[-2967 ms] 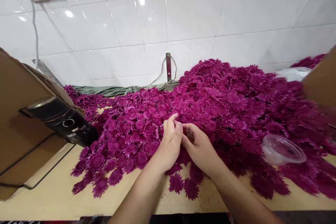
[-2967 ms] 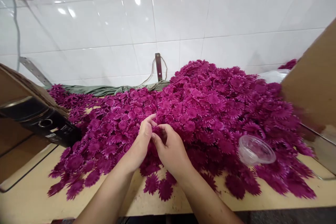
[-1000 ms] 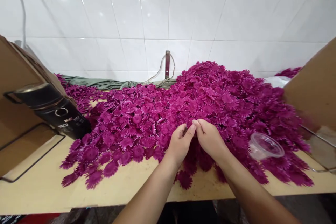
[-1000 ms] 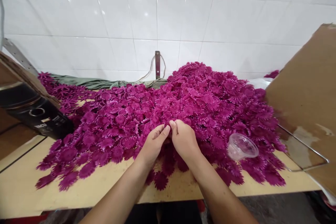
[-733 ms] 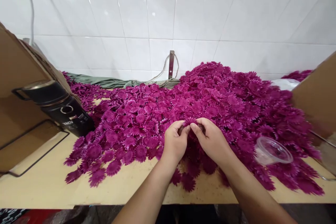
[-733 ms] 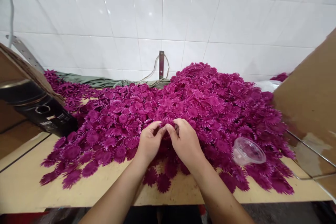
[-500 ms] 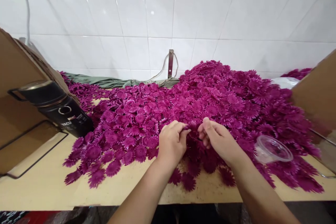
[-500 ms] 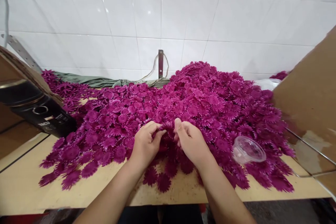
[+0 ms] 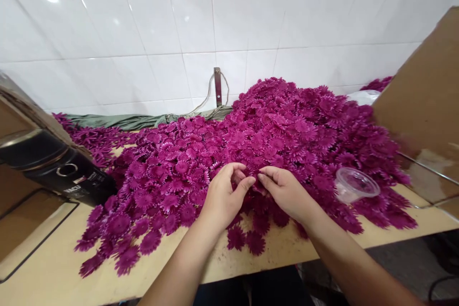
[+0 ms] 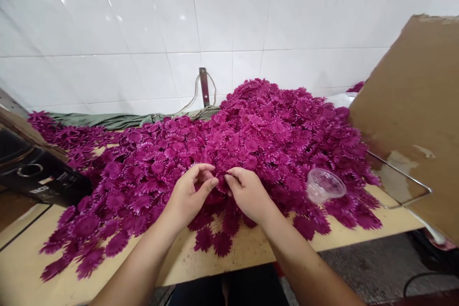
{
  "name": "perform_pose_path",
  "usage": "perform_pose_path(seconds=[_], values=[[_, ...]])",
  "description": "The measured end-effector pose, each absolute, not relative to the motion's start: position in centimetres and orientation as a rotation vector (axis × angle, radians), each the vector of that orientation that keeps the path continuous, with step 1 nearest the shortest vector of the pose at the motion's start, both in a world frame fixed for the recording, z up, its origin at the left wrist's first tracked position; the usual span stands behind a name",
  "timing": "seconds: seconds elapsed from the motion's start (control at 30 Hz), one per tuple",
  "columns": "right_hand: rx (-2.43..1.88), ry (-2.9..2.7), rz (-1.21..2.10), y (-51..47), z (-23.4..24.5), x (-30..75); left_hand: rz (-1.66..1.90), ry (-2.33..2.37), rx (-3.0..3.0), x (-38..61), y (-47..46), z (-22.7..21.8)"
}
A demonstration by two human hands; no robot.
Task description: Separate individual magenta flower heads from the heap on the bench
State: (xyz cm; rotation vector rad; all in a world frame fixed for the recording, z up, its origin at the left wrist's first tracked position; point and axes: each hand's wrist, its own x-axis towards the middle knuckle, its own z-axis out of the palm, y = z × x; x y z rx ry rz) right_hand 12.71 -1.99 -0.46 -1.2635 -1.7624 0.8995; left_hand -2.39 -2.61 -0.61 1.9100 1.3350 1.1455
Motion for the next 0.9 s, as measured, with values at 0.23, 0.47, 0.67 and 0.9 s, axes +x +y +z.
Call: perform_pose_path(seconds=[0.23, 0.47, 0.67, 0.9], values=[[-1.435, -1.775, 0.517, -3.1, -1.1, 12.1, 0.933, 1.368, 2.024, -1.2, -2.9, -0.6], [-1.350, -1.821, 0.595, -3.7, -0.9, 11.7, 1.181, 1.332, 1.879, -0.9, -2.1, -1.5], [-1.030, -1.755, 0.837, -4.2, -1.2, 11.6, 1.061, 0.988, 1.354, -0.9, -1.8, -2.2], [-1.061, -1.632, 1.025, -3.7, -1.2, 11.8, 1.181, 1.050, 1.344, -1.3, -2.1, -1.8]])
